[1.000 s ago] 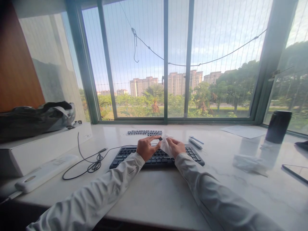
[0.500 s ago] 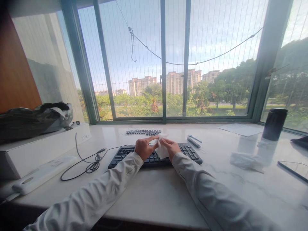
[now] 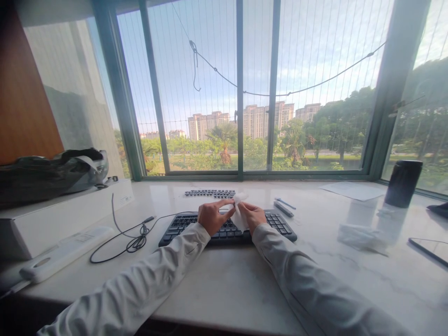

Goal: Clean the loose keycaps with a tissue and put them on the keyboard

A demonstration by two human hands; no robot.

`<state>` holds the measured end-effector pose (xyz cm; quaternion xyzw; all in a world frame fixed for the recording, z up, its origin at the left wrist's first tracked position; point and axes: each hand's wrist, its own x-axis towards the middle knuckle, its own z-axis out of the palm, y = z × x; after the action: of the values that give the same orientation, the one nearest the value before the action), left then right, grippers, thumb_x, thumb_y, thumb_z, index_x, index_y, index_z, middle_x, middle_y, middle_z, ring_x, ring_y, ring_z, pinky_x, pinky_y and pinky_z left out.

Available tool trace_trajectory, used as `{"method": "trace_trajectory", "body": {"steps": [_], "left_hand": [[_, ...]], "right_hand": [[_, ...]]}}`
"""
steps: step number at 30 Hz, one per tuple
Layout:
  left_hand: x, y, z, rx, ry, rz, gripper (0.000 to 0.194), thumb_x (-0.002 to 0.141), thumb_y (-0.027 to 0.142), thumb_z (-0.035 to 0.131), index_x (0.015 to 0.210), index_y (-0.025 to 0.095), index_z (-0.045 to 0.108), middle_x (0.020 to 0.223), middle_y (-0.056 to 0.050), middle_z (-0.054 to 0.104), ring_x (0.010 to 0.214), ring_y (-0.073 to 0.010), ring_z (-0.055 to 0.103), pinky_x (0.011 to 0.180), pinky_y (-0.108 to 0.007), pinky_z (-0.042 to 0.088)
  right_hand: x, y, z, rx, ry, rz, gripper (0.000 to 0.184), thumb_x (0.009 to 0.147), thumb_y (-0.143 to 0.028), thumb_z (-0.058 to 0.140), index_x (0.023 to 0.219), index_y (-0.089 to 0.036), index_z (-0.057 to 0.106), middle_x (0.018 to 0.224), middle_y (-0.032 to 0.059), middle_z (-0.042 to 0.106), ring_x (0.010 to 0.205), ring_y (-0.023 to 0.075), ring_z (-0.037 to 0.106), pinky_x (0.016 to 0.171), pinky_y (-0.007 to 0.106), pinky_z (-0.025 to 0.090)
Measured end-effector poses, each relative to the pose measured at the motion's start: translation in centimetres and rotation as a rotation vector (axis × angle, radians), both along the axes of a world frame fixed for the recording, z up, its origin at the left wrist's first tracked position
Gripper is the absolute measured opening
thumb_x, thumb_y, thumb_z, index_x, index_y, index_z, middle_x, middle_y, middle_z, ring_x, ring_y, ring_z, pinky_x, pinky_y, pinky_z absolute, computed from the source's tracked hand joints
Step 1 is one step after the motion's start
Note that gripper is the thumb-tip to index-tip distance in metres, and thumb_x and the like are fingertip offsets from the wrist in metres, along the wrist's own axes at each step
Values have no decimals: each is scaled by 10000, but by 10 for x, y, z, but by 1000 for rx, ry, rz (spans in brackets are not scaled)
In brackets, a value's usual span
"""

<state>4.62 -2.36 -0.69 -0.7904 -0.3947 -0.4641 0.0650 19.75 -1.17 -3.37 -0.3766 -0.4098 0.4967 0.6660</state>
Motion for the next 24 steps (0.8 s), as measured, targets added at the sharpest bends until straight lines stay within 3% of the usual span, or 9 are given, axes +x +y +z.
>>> {"method": "trace_trajectory", "body": {"steps": [3, 7, 10, 17, 24], "left_hand": [[1, -2, 1, -31, -9, 18, 305, 797, 515, 609, 1005, 313, 704, 911, 30, 748, 791, -172, 701, 697, -247, 505], [0, -2, 0, -37, -21, -21, 321, 796, 526, 607, 1006, 299, 694, 940, 28, 744, 841, -173, 698, 735, -249, 507], [0, -1, 0, -33, -17, -19, 321, 792, 543, 604, 983, 303, 698, 928, 38, 745, 876, -183, 696, 777, -266, 506], [1, -1, -1, -9, -57, 8, 315, 774, 555, 618, 962, 322, 718, 915, 46, 747, 764, -152, 697, 695, -235, 489], [1, 2, 0, -25, -104, 3, 290, 756, 560, 631, 910, 337, 734, 914, 60, 746, 819, -152, 692, 712, -230, 479]], "right_hand": [[1, 3, -2, 9, -88, -44, 500, 497, -557, 783, 780, -147, 737, 638, 59, 695, 515, 166, 589, 496, 282, 452], [4, 5, -3, 10, -165, -66, 472, 541, -581, 749, 759, -162, 744, 626, 51, 692, 508, 157, 588, 484, 268, 439], [7, 6, -2, -9, -197, -78, 445, 553, -571, 750, 759, -176, 754, 660, 51, 707, 533, 161, 603, 503, 266, 453], [10, 12, -7, 28, -310, -130, 414, 605, -565, 716, 781, -194, 771, 690, 42, 719, 628, 195, 645, 543, 273, 468], [11, 11, -9, 30, -320, -185, 401, 633, -558, 701, 804, -202, 773, 743, 44, 731, 731, 233, 668, 614, 289, 492]]}}
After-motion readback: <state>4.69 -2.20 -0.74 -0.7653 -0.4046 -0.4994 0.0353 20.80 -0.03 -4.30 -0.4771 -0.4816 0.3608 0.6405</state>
